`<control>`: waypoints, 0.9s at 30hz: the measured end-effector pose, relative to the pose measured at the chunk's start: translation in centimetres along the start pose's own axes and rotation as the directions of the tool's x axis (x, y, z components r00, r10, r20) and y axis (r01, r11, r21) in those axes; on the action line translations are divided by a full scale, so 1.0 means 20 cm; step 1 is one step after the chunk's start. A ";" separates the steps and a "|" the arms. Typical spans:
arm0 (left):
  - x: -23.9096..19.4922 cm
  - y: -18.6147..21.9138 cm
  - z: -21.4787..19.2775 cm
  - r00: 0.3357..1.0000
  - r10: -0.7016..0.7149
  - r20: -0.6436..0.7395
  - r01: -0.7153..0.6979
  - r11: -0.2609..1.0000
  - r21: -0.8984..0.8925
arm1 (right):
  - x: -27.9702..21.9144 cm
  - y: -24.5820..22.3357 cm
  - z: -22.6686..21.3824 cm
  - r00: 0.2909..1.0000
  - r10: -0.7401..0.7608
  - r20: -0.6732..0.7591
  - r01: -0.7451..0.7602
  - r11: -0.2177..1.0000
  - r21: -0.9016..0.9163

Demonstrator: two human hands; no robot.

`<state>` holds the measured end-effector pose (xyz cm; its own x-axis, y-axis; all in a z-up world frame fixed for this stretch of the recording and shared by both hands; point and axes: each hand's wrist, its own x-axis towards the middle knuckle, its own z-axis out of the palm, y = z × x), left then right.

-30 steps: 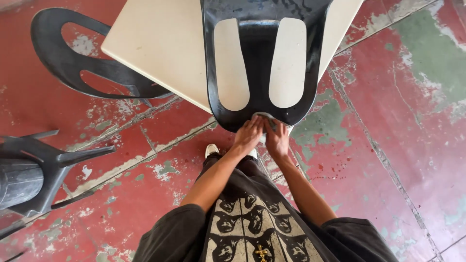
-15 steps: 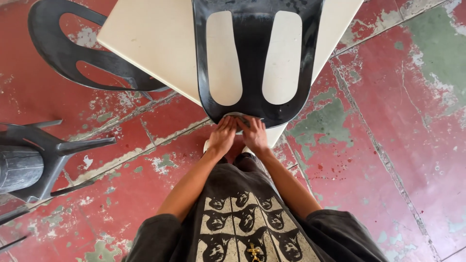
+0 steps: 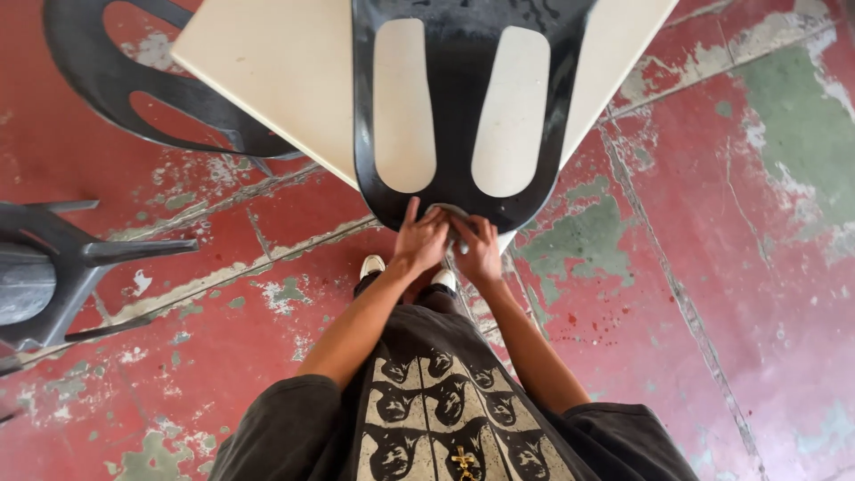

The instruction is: Wiping and cleaning a black plastic chair using a damp cloth and a bucket of water.

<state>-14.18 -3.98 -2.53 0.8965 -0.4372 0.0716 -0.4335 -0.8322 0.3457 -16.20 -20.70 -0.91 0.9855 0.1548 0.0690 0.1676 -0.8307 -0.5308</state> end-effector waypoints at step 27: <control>-0.32 -0.66 -0.17 0.921 0.044 -0.387 -0.023 0.998 0.059 | 0.25 -0.60 0.39 0.983 -0.158 -0.092 0.168 0.979 0.113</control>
<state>-13.88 10.87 -4.38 0.8419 -0.3075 0.4434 -0.4588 -0.8404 0.2885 -13.52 -5.80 -0.87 0.9448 0.2336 0.2296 0.3265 -0.7269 -0.6041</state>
